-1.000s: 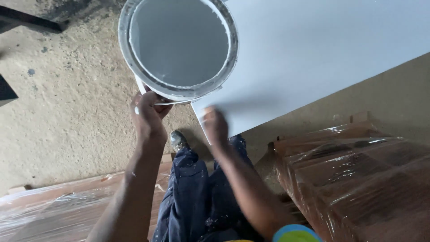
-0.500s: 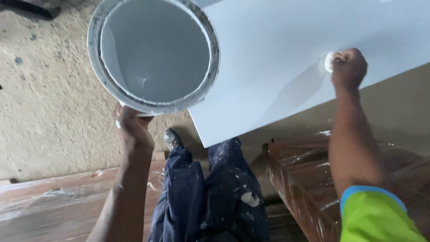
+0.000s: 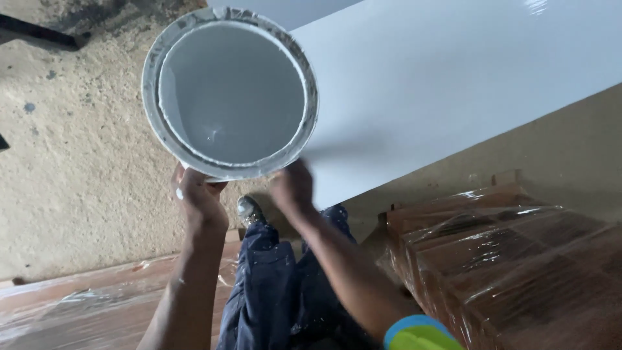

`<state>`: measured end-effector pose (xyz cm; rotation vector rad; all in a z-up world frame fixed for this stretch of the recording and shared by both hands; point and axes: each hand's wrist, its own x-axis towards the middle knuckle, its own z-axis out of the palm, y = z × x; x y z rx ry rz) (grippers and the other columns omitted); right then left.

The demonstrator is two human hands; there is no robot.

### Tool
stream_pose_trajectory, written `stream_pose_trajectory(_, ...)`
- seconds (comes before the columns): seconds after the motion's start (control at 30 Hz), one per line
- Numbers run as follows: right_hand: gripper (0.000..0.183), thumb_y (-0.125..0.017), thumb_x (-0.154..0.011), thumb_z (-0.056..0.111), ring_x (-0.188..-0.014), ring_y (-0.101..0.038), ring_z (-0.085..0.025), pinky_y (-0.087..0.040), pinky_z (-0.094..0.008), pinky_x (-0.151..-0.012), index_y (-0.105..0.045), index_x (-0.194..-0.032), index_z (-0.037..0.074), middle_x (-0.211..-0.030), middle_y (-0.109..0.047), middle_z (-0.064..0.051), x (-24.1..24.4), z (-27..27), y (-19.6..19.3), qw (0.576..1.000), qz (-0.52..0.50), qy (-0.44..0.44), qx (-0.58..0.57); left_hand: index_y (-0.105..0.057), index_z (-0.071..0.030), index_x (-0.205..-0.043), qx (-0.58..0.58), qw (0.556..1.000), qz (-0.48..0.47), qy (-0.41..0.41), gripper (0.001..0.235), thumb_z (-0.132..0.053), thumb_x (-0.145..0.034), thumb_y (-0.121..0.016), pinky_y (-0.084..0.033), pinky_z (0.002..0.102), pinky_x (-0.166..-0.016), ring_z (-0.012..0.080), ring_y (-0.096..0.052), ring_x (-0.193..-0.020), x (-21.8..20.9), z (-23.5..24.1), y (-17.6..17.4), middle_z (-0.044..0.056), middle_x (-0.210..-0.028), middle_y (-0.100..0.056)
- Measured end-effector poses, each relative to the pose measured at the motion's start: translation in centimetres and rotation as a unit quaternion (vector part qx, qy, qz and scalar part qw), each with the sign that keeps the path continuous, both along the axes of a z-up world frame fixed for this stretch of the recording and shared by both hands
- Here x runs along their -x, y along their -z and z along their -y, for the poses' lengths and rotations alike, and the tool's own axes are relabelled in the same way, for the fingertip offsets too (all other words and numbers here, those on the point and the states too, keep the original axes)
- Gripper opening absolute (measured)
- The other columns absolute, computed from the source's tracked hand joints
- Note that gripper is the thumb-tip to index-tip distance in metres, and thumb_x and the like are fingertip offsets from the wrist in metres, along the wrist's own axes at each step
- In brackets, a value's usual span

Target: Applying white paint or finish to a furniture panel using a sponge applicator and a bucket.

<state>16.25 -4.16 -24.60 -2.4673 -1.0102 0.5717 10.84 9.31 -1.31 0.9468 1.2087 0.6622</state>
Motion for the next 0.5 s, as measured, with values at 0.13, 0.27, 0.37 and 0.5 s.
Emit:
stream_pose_trajectory(0.13, 0.012, -0.066, -0.089, 0.01, -0.09, -0.07, -0.022, -0.055, -0.03, -0.082, -0.073, -0.099, 0.013, -0.092, -0.072, -0.006, -18.4, 9.2, 1.4, 0.917, 0.335, -0.087, 0.2, -0.055, 0.0, -0.107, 0.017, 1.0, -0.006, 0.0, 0.044, -0.018, -0.067, -0.051, -0.059, 0.058, -0.089, 0.0216, -0.059, -0.085, -1.3, 0.3, -0.8, 0.008, -0.085, -0.052)
stream_pose_trajectory(0.27, 0.009, -0.079, -0.097, 0.017, -0.082, -0.073, -0.029, -0.058, -0.04, -0.079, -0.071, -0.097, 0.012, -0.086, -0.07, -0.006, -40.3, 22.7, 4.5, 0.939, 0.328, 0.097, 0.035, -0.058, 0.002, -0.113, -0.016, 1.0, -0.009, -0.004, 0.047, -0.019, -0.071, -0.051, -0.06, 0.059, -0.091, 0.0264, -0.061, -0.086, -1.3, 0.4, 0.3, 0.015, -0.086, -0.054)
stream_pose_trajectory(0.37, 0.012, -0.083, -0.097, 0.019, -0.078, -0.075, -0.024, -0.058, -0.034, -0.075, -0.072, -0.094, 0.023, -0.083, -0.071, 0.001, -45.5, 22.7, 3.3, 0.965, 0.227, 0.116, -0.059, -0.058, 0.0, -0.114, -0.017, 1.0, -0.009, -0.015, 0.047, -0.021, -0.073, -0.05, -0.056, 0.064, -0.095, 0.0288, -0.061, -0.089, -1.7, 0.2, 0.2, 0.015, -0.088, -0.053)
stream_pose_trajectory(0.5, 0.01, -0.075, -0.096, 0.012, -0.076, -0.073, -0.032, -0.056, -0.041, -0.072, -0.068, -0.089, 0.015, -0.081, -0.07, -0.007, -35.2, 15.7, 4.9, 0.975, 0.202, 0.077, -0.06, -0.059, -0.003, -0.113, 0.002, 0.998, -0.004, -0.06, 0.046, -0.023, -0.072, -0.053, -0.051, 0.064, -0.097, 0.0262, -0.06, -0.091, -1.4, -0.2, -0.5, 0.01, -0.089, -0.052)
